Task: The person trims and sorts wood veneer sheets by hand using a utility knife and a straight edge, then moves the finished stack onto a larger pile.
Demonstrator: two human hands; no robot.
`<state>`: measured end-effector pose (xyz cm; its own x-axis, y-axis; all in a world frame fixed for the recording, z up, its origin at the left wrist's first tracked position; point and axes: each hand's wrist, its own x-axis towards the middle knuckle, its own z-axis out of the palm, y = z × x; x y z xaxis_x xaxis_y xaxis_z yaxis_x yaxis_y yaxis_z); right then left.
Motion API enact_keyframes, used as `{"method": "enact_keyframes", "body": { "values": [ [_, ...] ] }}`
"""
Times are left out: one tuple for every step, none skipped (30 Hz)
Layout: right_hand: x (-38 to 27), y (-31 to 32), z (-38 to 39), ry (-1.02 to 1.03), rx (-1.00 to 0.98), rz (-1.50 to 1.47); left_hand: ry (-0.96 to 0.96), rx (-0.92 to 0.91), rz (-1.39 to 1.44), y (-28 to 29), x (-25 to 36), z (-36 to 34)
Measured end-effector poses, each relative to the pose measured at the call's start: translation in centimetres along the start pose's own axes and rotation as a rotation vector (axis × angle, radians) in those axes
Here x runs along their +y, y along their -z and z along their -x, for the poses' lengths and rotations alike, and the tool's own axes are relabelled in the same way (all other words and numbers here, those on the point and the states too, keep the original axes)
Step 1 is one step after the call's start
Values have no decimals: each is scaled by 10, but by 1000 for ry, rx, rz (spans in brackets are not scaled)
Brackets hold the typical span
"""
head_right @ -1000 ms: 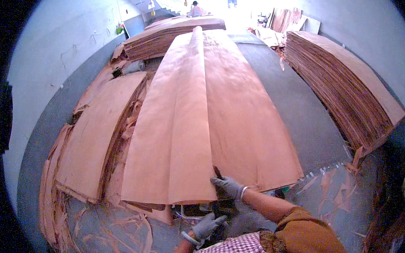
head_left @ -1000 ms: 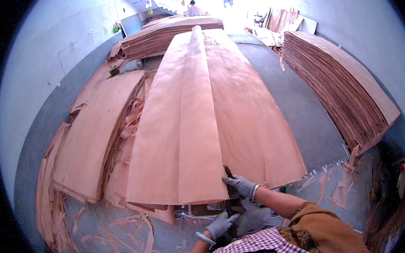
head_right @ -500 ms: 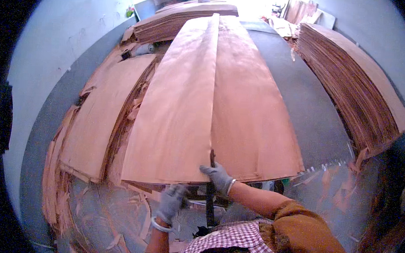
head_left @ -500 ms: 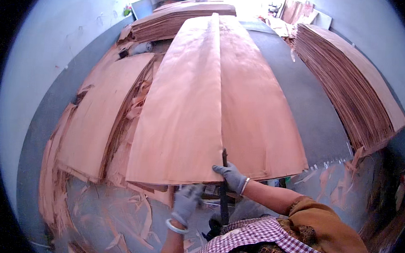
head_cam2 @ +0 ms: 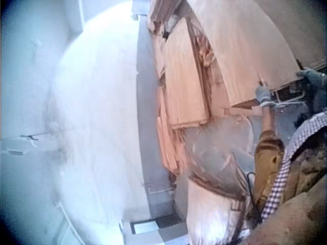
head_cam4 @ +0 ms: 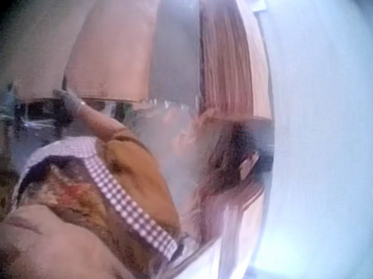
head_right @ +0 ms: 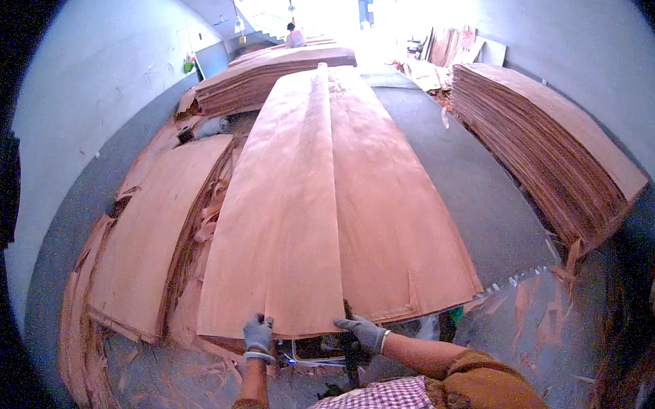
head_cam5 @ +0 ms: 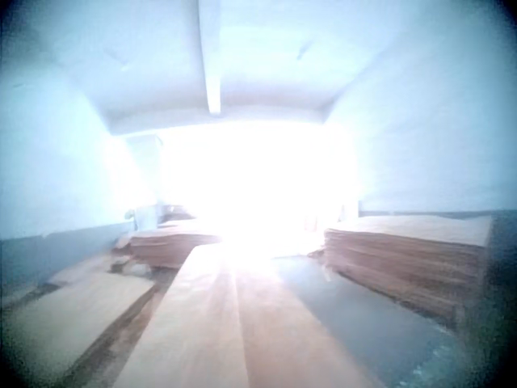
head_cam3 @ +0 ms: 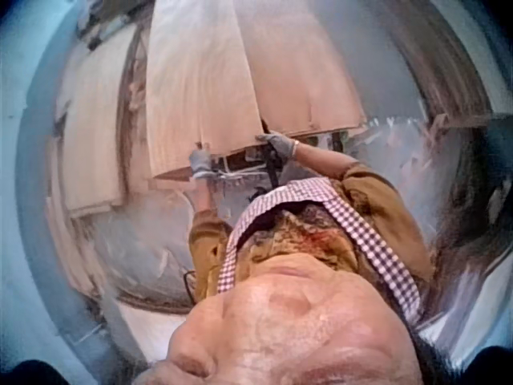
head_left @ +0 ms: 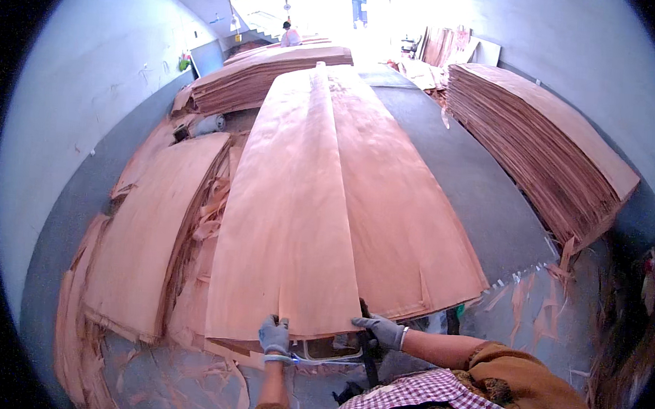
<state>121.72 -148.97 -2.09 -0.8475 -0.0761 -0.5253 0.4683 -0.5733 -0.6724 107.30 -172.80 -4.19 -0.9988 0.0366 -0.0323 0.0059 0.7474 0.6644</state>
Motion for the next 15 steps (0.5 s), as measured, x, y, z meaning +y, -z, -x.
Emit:
{"method": "enact_keyframes", "body": {
  "values": [
    [3,1,1,20,-8,-45,17,-18,172,6,-5,-6],
    [4,-3,1,37,-26,-84,39,-27,345,14,-11,-11],
    [4,-6,3,35,-48,-74,2,46,312,21,-18,-14],
    [6,-9,7,34,-71,-64,-2,56,305,27,-24,-16],
    [4,-11,9,35,-91,-49,-9,65,305,32,-28,-17],
    [7,-11,7,54,-98,-65,-13,75,303,36,-35,-16],
    [10,-12,4,73,-106,-81,-17,78,338,32,-51,-20],
    [13,-9,2,89,-104,-96,-29,90,309,30,-49,-15],
    [14,-5,1,83,-81,-80,-41,103,280,27,-46,-7],
    [15,-1,-1,76,-58,-63,-52,115,251,25,-44,-2],
    [16,-12,-3,64,-70,-47,-37,141,306,25,-74,-9],
    [14,-18,-2,46,-50,-78,-26,132,232,26,-75,-8],
    [14,-25,1,27,-30,-110,-14,122,158,27,-77,-6],
    [10,-28,5,17,1,-143,-10,103,90,24,-72,-3],
    [14,-25,0,53,36,-152,-1,96,50,20,-68,0]
  ]
}}
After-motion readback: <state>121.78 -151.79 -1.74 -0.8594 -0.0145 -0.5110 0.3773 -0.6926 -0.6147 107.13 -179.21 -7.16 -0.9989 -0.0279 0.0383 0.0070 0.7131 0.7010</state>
